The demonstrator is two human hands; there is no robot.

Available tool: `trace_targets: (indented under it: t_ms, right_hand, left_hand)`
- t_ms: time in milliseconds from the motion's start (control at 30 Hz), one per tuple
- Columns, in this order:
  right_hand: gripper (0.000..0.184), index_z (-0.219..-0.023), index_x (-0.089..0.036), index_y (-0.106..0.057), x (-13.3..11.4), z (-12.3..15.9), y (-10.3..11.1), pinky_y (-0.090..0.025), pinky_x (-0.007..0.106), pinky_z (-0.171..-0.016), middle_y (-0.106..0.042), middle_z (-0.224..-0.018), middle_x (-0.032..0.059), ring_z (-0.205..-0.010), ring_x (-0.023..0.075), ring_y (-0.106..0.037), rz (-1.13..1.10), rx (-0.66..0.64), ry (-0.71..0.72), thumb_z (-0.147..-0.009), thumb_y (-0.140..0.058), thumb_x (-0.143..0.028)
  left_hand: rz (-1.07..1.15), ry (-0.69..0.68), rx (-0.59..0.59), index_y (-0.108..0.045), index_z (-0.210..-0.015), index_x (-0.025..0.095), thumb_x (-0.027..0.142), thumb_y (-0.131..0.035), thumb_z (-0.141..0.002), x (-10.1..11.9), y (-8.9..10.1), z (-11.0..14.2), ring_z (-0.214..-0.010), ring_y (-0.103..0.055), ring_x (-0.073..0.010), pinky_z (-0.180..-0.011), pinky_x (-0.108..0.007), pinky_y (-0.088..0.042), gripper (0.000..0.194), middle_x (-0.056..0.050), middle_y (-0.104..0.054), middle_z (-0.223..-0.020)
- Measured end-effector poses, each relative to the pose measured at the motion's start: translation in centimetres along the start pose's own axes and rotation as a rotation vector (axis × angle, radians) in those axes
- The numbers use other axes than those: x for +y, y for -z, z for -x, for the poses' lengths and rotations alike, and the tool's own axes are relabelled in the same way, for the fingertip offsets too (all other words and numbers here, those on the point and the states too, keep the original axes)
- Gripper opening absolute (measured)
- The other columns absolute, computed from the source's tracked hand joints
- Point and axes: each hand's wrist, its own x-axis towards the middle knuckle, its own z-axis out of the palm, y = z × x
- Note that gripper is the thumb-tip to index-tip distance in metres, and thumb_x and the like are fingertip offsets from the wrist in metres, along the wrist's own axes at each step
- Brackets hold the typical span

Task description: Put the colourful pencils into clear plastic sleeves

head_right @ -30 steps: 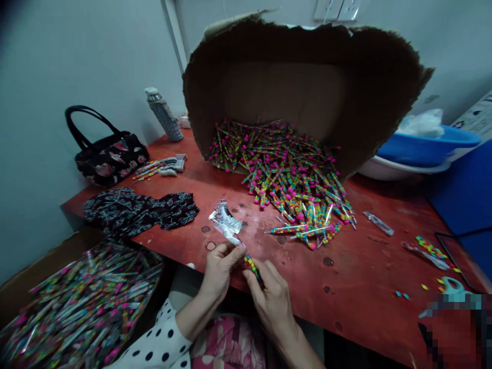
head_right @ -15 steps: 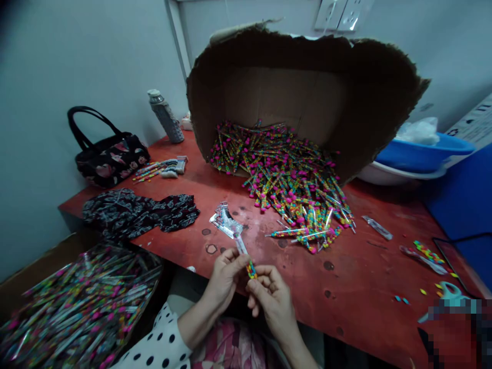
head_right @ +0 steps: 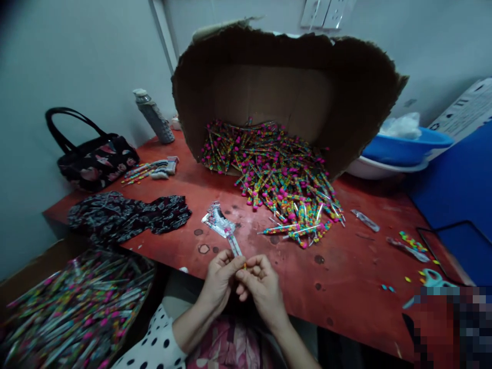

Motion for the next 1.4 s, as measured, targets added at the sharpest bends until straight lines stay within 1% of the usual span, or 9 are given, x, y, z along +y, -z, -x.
trace_targets:
  t_ms: [500,733,1033,1100,1167,1233,1267,1333,1400]
  right_hand:
    - [0.033,-0.079,-0.02,-0.042,0.2,-0.5,-0.1,-0.047,0.016,-0.04,-0.061,-0.055,-0.006,-0.045,0.0098,-0.059,-0.038,-0.028,-0.029,-0.068,-0.072,-0.029]
    - [0.029,-0.088,-0.02,-0.046,0.1,0.2,0.2,-0.051,0.02,-0.049,-0.063,-0.067,-0.0031,-0.056,0.0104,-0.062,-0.014,-0.09,0.006,-0.072,-0.068,-0.029]
    - [0.027,-0.086,-0.02,-0.045,0.9,-0.1,-0.7,-0.049,0.021,-0.048,-0.062,-0.065,-0.0025,-0.056,0.0124,-0.062,0.055,-0.05,0.014,-0.075,-0.065,-0.034]
    - [0.023,-0.087,-0.02,-0.048,0.2,-0.1,-0.3,-0.05,0.024,-0.05,-0.063,-0.069,-0.0009,-0.058,0.0142,-0.062,0.209,-0.111,0.041,-0.076,-0.062,-0.034]
    - [0.015,-0.087,-0.02,-0.055,-1.1,-0.5,0.8,-0.05,0.028,-0.06,-0.064,-0.076,0.0021,-0.066,0.0161,-0.062,0.51,-0.134,0.18,-0.08,-0.058,-0.033]
    - [0.014,-0.088,-0.021,-0.061,-3.0,-1.3,2.7,-0.046,0.031,-0.074,-0.065,-0.086,0.0045,-0.081,0.0186,-0.06,0.878,-0.048,0.41,-0.084,-0.051,-0.03]
    - [0.017,-0.092,-0.022,-0.062,-4.0,-1.8,3.7,-0.045,0.031,-0.077,-0.064,-0.091,0.0056,-0.085,0.0196,-0.059,1.028,0.01,0.483,-0.086,-0.048,-0.029]
    - [0.025,-0.103,-0.024,-0.062,-5.7,-3.2,5.4,-0.044,0.03,-0.074,-0.062,-0.096,0.0073,-0.087,0.0209,-0.059,1.346,0.144,0.484,-0.088,-0.042,-0.028]
    - [0.03,-0.111,-0.024,-0.059,-7.0,-4.5,6.1,-0.044,0.03,-0.065,-0.062,-0.097,0.0093,-0.08,0.0223,-0.061,1.631,0.267,0.376,-0.089,-0.04,-0.031]
  left_hand:
    - [0.01,0.01,-0.02,-0.046,-0.07,0.015,0.033,-0.073,-0.06,0.5,0.5,0.2,-0.034,-0.04,-0.0037,-0.033,-0.017,-0.033,0.034,0.006,-0.05,-0.053]
    - [0.022,-0.001,0.038,-0.048,-0.069,0.015,0.035,-0.074,-0.059,0.5,0.6,0.4,-0.037,-0.042,-0.0034,-0.035,-0.016,-0.032,0.035,0.005,-0.05,-0.056]
    - [0.038,0.001,0.019,-0.051,-0.07,0.014,0.031,-0.072,-0.063,0.5,0.5,0.7,-0.039,-0.042,-0.0035,-0.036,-0.015,-0.031,0.028,0.005,-0.05,-0.055]
    - [0.061,-0.044,0.068,-0.054,-0.071,0.015,0.029,-0.073,-0.062,1.7,1.1,1.2,-0.047,-0.051,-0.0059,-0.044,-0.017,-0.039,0.026,0.003,-0.056,-0.059]
    - [0.101,-0.159,0.181,-0.058,-0.074,0.017,0.031,-0.072,-0.063,3.6,2.8,2.2,-0.058,-0.058,-0.0094,-0.057,-0.021,-0.046,0.023,0.003,-0.061,-0.065]
    - [0.152,-0.339,0.338,-0.061,-0.076,0.021,0.041,-0.065,-0.07,6.0,5.5,3.4,-0.069,-0.062,-0.013,-0.071,-0.027,-0.05,0.021,0.004,-0.065,-0.067]
    - [0.179,-0.422,0.41,-0.063,-0.077,0.024,0.053,-0.054,-0.074,7.0,7.1,4.0,-0.072,-0.062,-0.0147,-0.076,-0.031,-0.05,0.031,0.004,-0.065,-0.065]
    - [0.158,-0.568,0.565,-0.065,-0.082,0.028,0.062,-0.035,-0.079,8.5,10.1,4.8,-0.078,-0.061,-0.0163,-0.084,-0.035,-0.048,0.046,0.004,-0.067,-0.072]
    - [0.11,-0.599,0.63,-0.066,-0.082,0.03,0.064,-0.033,-0.079,8.9,12.0,5.0,-0.081,-0.06,-0.0182,-0.087,-0.037,-0.047,0.047,0.004,-0.068,-0.075]
